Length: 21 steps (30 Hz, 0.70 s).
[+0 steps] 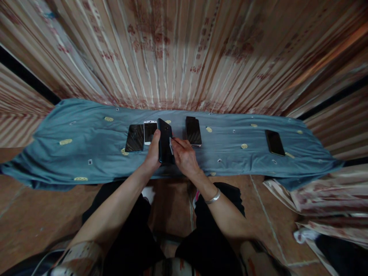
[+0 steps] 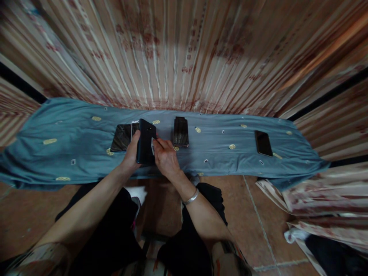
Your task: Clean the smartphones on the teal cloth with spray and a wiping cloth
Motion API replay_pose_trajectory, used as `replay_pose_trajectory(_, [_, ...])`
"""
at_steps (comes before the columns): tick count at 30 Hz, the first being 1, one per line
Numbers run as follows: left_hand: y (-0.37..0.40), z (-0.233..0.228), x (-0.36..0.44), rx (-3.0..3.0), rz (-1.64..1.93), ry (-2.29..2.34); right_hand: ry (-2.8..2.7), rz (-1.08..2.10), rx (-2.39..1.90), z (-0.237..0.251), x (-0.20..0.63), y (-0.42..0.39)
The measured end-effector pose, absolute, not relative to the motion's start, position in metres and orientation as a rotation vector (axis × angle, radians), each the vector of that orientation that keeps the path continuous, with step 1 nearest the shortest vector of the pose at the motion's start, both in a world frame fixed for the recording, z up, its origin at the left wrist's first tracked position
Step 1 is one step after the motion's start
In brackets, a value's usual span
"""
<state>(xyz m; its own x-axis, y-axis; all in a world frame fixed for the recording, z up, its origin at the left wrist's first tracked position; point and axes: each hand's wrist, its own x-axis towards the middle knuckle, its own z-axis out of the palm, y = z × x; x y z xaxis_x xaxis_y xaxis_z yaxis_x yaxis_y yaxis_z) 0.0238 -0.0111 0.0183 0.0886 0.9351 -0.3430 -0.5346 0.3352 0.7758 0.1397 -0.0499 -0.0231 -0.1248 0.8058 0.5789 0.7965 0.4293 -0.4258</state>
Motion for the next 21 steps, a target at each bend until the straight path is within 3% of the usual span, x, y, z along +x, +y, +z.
replay_pose_trajectory(21, [-0.009,0.015,0.021,0.526,1.175,0.929,-1.934,0.007,-1.293,-0.014,0.128,-0.061])
